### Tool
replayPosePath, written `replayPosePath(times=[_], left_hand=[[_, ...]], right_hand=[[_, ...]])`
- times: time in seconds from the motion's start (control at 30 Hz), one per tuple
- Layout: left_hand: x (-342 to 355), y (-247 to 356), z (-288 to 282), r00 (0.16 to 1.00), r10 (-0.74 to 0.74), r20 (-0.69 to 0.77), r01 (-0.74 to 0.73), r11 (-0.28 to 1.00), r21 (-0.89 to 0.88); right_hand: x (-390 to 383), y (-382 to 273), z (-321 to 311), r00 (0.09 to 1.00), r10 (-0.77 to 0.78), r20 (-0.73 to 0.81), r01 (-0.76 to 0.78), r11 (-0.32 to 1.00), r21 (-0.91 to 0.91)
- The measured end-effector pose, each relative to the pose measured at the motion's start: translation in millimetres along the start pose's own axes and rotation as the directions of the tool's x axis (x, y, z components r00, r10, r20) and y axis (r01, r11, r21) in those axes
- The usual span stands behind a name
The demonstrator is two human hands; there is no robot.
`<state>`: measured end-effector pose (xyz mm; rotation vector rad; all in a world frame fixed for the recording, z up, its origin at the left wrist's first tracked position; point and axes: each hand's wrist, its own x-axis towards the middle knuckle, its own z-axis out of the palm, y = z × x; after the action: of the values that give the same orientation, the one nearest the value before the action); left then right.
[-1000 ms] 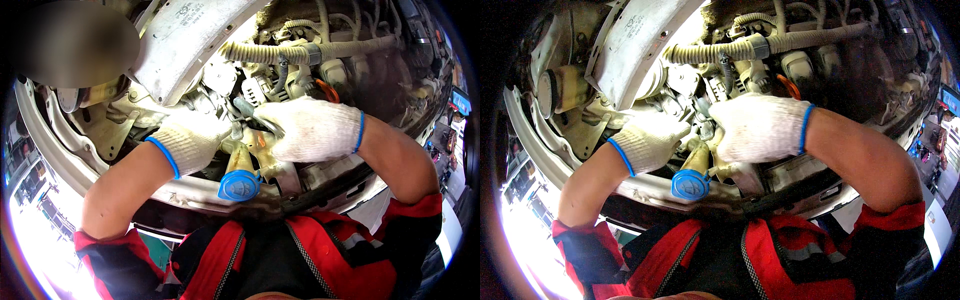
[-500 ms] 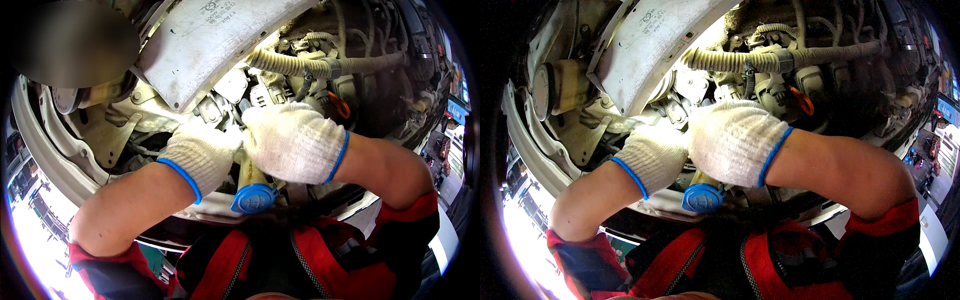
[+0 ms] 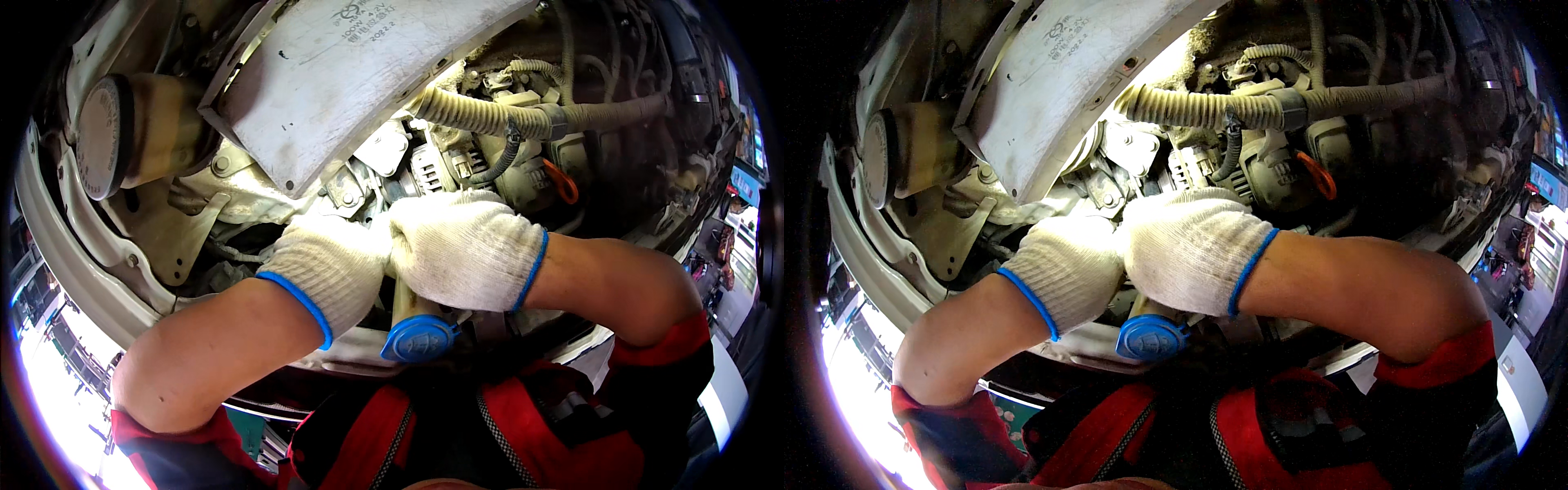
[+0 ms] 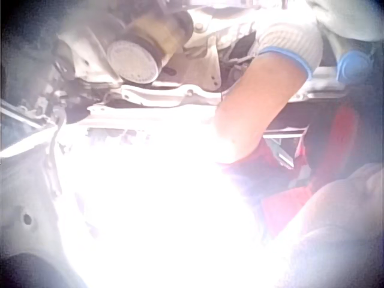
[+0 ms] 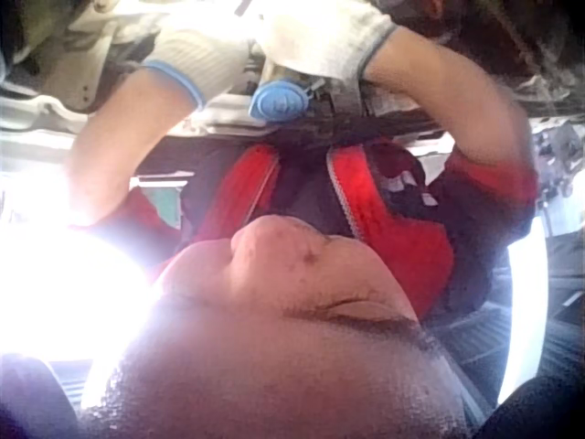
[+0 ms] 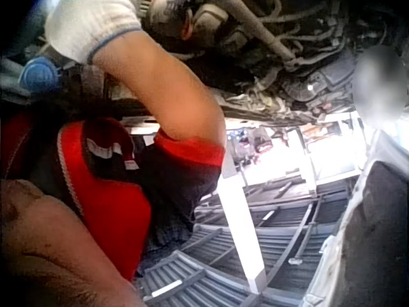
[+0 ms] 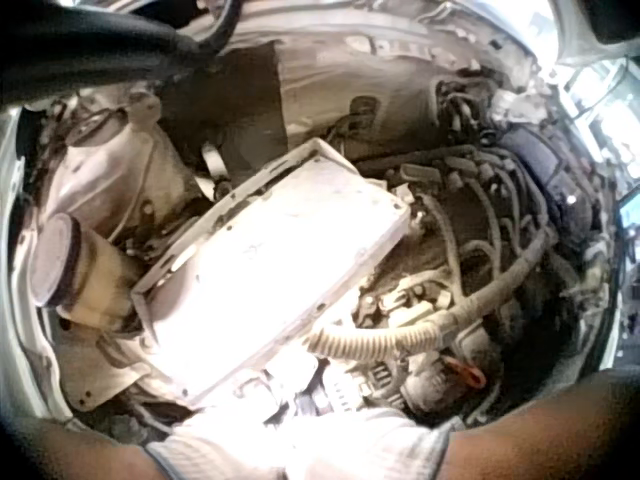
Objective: The person selects a socket wrench from a tool cart and uses it to loosen and tighten bolts on a component within the car's engine bay. They repeatedly adjust the tool and reposition their hands to access the fasteners.
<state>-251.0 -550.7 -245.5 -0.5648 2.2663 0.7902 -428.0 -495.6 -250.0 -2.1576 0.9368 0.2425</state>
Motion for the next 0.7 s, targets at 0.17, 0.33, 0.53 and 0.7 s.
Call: replayPosePath(times=[0.17, 0.33, 0.53, 0.7], left_hand=[[-0.2, -2.1, -5.7, 0.995, 0.004, 0.1, 0.0, 0.999, -0.039], [-0.8, -1.7, -5.3, 0.999, 0.011, 0.046, -0.008, 0.998, -0.058], [4.4, -3.5, -2.2, 0.997, 0.047, 0.061, -0.044, 0.998, -0.049], [5.2, -0.9, -10.1, 0.972, 0.008, 0.237, -0.007, 1.0, -0.003]], right_hand=[[-2.1, -4.1, -3.8, 1.0, -0.001, 0.001, 0.001, 0.997, -0.074], [3.0, -8.6, 11.4, 0.965, 0.259, 0.026, -0.26, 0.965, 0.042], [3.0, -9.8, -3.2, 0.958, 0.274, 0.09, -0.287, 0.93, 0.23], [8.3, -6.4, -3.2, 0.953, 0.279, 0.12, -0.303, 0.901, 0.312]])
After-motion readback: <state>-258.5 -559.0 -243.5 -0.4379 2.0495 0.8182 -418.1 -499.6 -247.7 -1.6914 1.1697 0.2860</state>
